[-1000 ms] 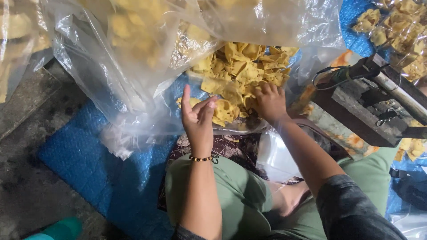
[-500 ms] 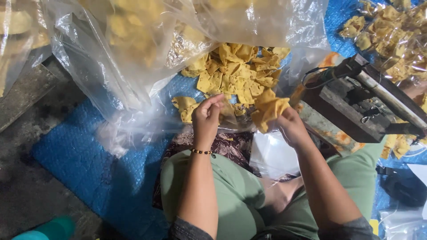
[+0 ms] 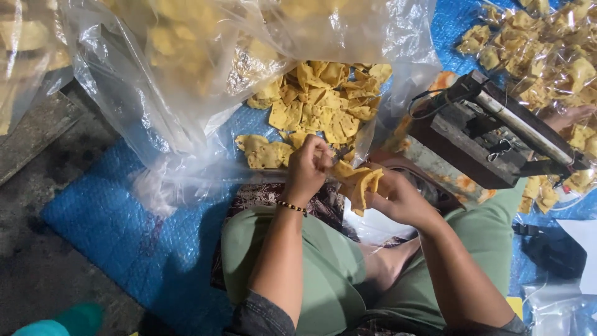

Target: Manually filling small plastic bags with crispy snacks and sealing them using a heat sealer machine.

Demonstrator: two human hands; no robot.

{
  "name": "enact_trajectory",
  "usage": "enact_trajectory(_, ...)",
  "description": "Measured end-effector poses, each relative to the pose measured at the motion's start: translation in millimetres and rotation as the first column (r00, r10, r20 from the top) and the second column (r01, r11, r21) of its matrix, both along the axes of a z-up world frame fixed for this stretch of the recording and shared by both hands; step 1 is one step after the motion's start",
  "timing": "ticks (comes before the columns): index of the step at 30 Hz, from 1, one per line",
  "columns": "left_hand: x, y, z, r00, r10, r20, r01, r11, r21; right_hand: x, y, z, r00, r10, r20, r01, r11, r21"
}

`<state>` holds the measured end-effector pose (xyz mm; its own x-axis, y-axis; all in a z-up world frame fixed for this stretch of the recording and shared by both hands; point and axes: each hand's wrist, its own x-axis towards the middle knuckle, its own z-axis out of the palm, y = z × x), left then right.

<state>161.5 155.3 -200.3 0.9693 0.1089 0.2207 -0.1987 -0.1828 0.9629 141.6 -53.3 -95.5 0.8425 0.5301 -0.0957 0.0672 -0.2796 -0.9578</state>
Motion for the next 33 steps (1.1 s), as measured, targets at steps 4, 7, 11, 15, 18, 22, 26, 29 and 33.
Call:
enact_trajectory(4, -5.2, -1.8, 11.4, 1.000, 0.020, 0.018, -0.021, 0.997, 0.070, -1.7, -7.5, -2.8, 0.991, 0.010, 0.135, 0.011, 0.988, -0.156)
enact_trajectory(7, -3.3, -3.2, 10.4, 1.000, 0.021, 0.022, -0.023, 0.995, 0.098, -4.5, -8.4, -0.9, 0.971, 0.045, 0.234, 0.018, 0.966, -0.260)
enact_trajectory(11, -9.9, -0.4, 26.2, 1.000, 0.030, -0.008, -0.028, 0.985, 0.172, -6.0, -8.5, 1.9, 0.975, 0.006, 0.222, 0.060, 0.956, -0.287)
enact_trajectory(15, -1.2, -4.9, -12.2, 0.999, -0.044, 0.013, 0.038, 0.947, 0.318, -2.4, 0.4, 14.1, 0.935, 0.080, 0.346, 0.144, 0.804, -0.577)
enact_trajectory(18, -4.7, -12.0, 4.8, 0.992, -0.122, 0.013, 0.112, 0.945, 0.308, 7.8, 4.8, 5.9, 0.870, 0.214, 0.444, 0.248, 0.588, -0.770)
enact_trajectory(22, -11.3, -9.3, 27.5, 0.982, -0.174, -0.070, 0.188, 0.909, 0.373, 8.9, 6.8, 16.0, 0.823, 0.247, 0.512, 0.303, 0.571, -0.763)
enact_trajectory(26, -8.6, -10.3, 13.2, 0.975, -0.173, -0.142, 0.216, 0.887, 0.407, 6.9, 1.3, 23.4, 0.858, 0.172, 0.483, 0.282, 0.629, -0.725)
enact_trajectory(29, -9.1, -21.8, 18.0, 0.970, -0.230, -0.074, 0.242, 0.911, 0.333, 11.6, -1.6, -2.6, 0.797, 0.285, 0.532, 0.362, 0.480, -0.799)
enact_trajectory(33, -14.2, -34.4, -10.3, 0.950, -0.302, 0.078, 0.267, 0.916, 0.300, 17.0, -5.1, -38.3, 0.851, 0.353, 0.390, 0.279, 0.325, -0.904)
